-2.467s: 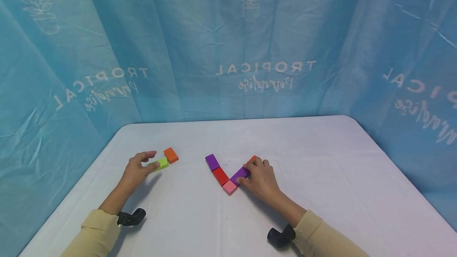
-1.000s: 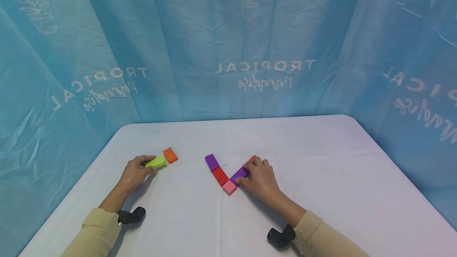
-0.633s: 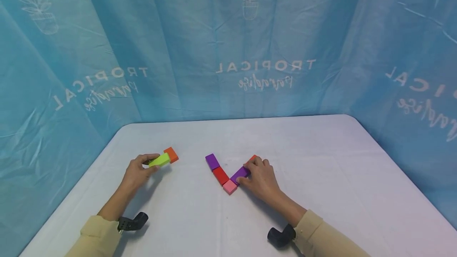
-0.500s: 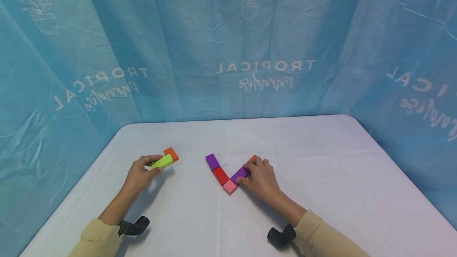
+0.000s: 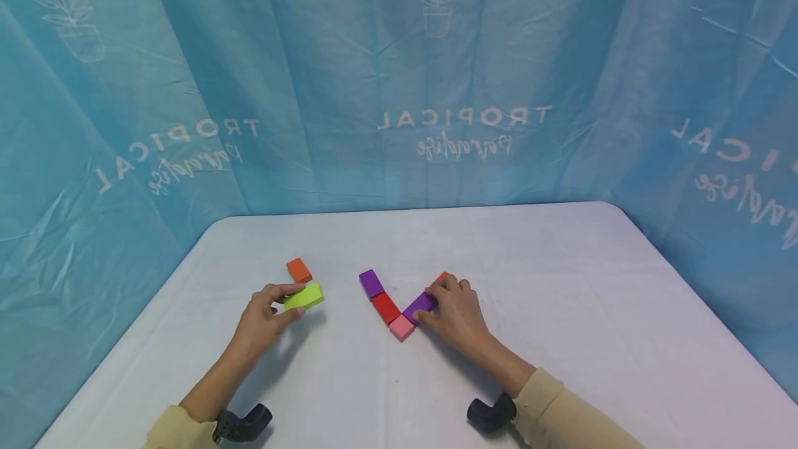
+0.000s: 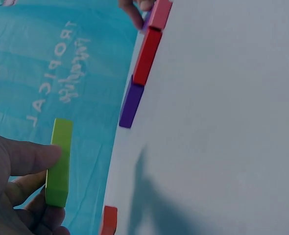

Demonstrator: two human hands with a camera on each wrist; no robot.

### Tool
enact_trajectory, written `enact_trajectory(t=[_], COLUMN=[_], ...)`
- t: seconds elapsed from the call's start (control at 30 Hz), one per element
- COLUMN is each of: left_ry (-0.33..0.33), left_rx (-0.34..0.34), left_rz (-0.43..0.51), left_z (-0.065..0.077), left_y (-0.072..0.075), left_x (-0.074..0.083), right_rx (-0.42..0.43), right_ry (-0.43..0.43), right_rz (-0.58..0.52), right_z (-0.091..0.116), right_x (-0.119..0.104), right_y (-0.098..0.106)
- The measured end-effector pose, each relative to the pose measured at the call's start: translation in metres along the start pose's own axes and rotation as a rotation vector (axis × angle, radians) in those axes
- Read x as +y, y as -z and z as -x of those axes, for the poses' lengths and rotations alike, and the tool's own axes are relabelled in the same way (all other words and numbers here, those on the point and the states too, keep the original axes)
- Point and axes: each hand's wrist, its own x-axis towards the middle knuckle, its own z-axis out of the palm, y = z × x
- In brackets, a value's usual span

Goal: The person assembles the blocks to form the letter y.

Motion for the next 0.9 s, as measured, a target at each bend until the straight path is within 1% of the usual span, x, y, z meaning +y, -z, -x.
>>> enact_trajectory(t=[0.13, 0.33, 0.47, 0.63, 0.83, 0.9], left_ry=[-0.020, -0.018, -0.011, 0.005, -0.039, -0.035], left_rx=[-0.003, -0.024, -0.042, -0.073, -0.093, -0.105], left_rz=[0.005, 0.023, 0.050, 0.051, 0.049, 0.051], left_z=[0.008, 0.019, 0.026, 0.033, 0.039, 0.040], left_y=[-0.007, -0.022, -0.030, -0.039, -0.049, -0.052], left_x=[0.006, 0.012, 0.017, 0.024, 0.027, 0.027], right_rx=[0.005, 0.008, 0.014, 0.026, 0.032, 0.030], right_ry=[0.004, 0.004, 0.003, 0.013, 0.016, 0.014], right_rz=[-0.004, -0.008, -0.006, -0.010, -0.016, -0.014], right_z=[0.000, 0.000, 0.001, 0.001, 0.001, 0.001], right_x=[0.000, 0.000, 0.001, 0.002, 0.001, 0.001], right_y=[0.000, 0.000, -0.001, -0.003, -0.002, -0.002])
